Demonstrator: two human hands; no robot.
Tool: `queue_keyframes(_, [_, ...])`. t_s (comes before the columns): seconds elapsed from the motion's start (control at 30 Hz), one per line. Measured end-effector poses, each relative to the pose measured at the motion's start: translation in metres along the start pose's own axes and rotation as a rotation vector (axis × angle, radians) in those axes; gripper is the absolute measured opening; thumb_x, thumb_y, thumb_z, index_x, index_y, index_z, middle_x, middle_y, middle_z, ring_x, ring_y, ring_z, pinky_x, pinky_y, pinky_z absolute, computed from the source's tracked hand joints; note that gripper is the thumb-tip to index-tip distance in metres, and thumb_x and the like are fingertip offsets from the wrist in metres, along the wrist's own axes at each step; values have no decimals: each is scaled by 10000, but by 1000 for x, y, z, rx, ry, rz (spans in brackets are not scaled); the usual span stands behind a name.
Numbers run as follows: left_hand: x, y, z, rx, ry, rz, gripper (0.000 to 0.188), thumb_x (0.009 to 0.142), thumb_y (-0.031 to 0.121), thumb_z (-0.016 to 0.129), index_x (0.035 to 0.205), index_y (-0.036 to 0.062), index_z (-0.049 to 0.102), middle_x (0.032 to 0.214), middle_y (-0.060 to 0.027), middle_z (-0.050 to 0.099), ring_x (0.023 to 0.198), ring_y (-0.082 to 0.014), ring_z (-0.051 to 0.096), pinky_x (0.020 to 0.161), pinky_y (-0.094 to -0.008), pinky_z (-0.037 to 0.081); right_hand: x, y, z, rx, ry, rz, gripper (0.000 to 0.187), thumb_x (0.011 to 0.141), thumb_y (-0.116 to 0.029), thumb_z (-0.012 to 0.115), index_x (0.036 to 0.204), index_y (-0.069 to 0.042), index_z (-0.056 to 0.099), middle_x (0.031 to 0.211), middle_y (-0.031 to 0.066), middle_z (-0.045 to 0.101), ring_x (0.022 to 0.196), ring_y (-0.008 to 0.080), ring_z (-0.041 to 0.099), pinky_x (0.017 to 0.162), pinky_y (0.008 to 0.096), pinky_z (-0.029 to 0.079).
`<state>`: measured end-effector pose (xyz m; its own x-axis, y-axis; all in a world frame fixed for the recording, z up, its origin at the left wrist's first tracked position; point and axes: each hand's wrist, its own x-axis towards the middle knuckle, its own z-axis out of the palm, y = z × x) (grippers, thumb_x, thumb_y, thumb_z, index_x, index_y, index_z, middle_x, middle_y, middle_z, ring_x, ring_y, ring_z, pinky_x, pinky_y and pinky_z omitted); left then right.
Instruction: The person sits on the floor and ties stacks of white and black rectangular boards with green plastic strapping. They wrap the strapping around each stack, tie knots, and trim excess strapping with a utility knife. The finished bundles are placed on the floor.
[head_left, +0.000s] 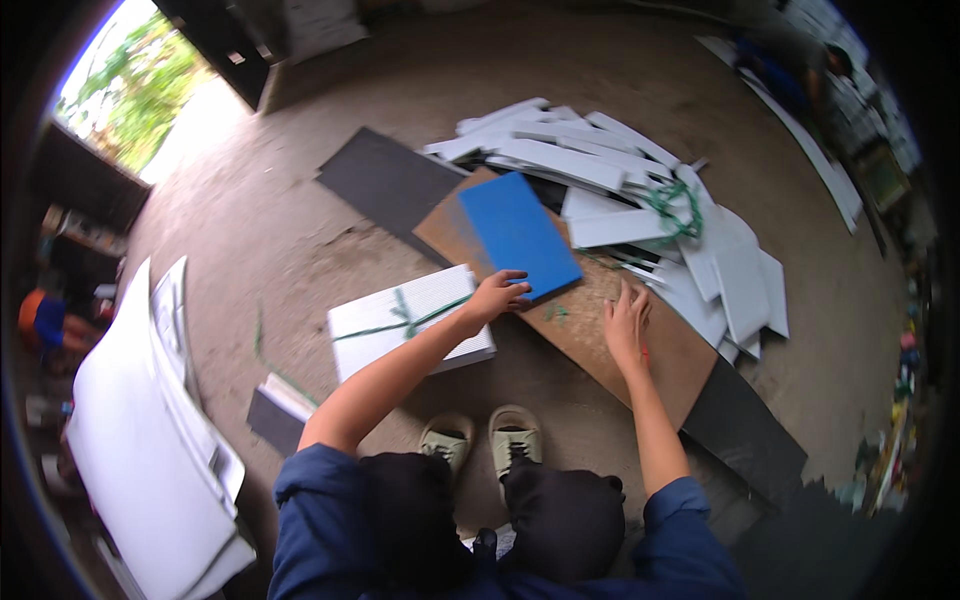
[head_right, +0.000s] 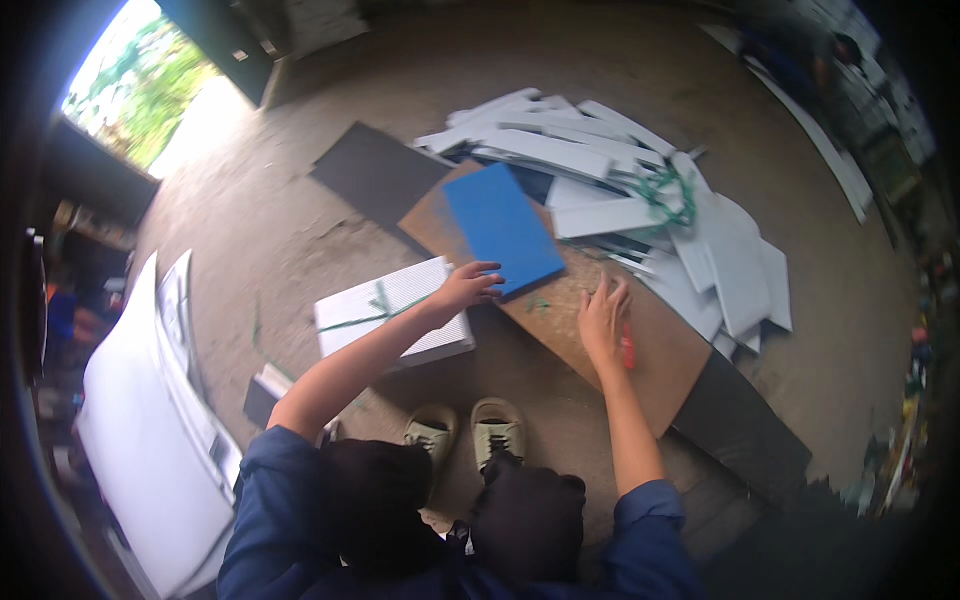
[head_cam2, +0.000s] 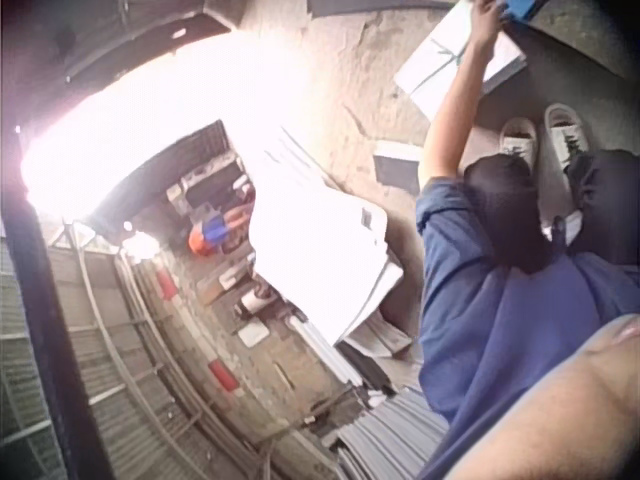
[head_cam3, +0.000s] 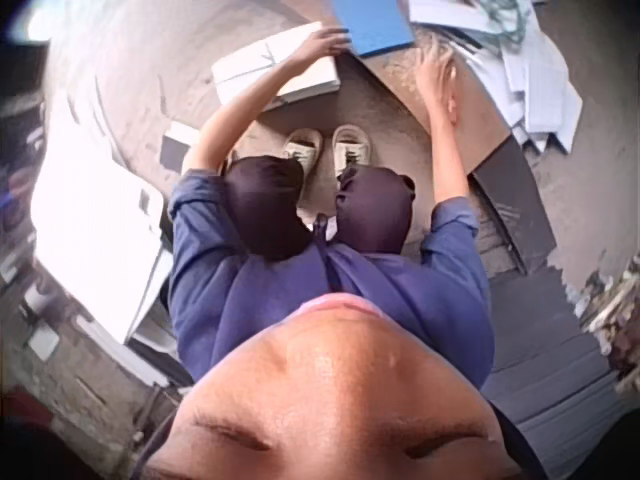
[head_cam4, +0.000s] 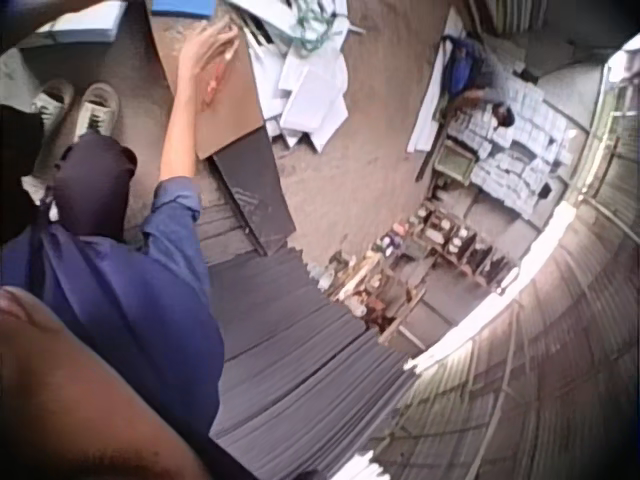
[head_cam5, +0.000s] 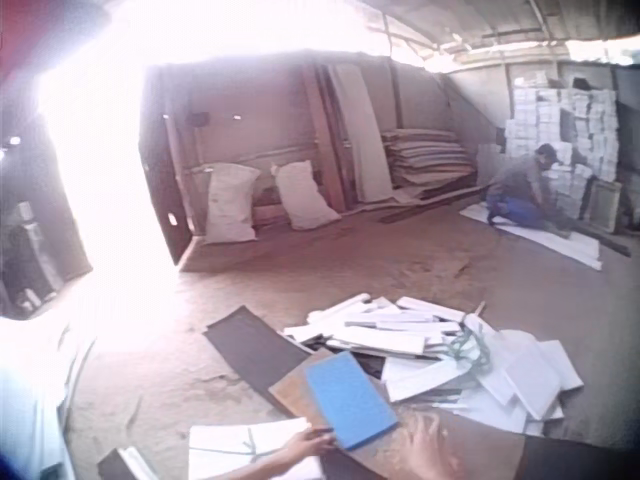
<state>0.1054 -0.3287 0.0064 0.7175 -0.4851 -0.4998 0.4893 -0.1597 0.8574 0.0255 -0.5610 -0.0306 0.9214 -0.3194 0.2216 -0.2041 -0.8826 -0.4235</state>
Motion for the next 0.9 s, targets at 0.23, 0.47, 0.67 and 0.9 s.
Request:
queue_keyframes(0.23, [-202,-90,-160,469,865,208,418,819,231,582,1160,14,476,1145,-149,511,1076,-242,477,896,-348,383,-15,-141,55,536,-442,-245,734,788,-349,602,1307,26,243,1244,286,315,1181,429,302,997,437,271])
queue_keyframes(0.47, [-224,-173,-165,123,841,37,683,806,327,607,1302,-12,283,1276,-212,375,1186,-286,375,995,-370,291,-51,-149,95,682,-747,219,864,708,-440,679,1286,59,276,1241,246,416,1161,314,413,965,357,323])
queue_keyframes(0.67, [-190,-187,-155,-46,909,264,725,820,248,602,1345,-32,188,1312,-200,339,1207,-262,350,1007,-346,270,-59,-160,105,902,-727,278,671,729,-369,686,1191,42,426,1125,149,538,1043,205,506,903,304,366])
queue_keyframes(0.9, [-194,-180,-282,113,1102,337,633,831,241,577,1329,10,263,1265,-174,419,1172,-231,401,970,-319,318,-25,-263,177,968,-790,181,638,767,-362,651,1212,35,426,1139,137,535,1061,207,490,928,307,342])
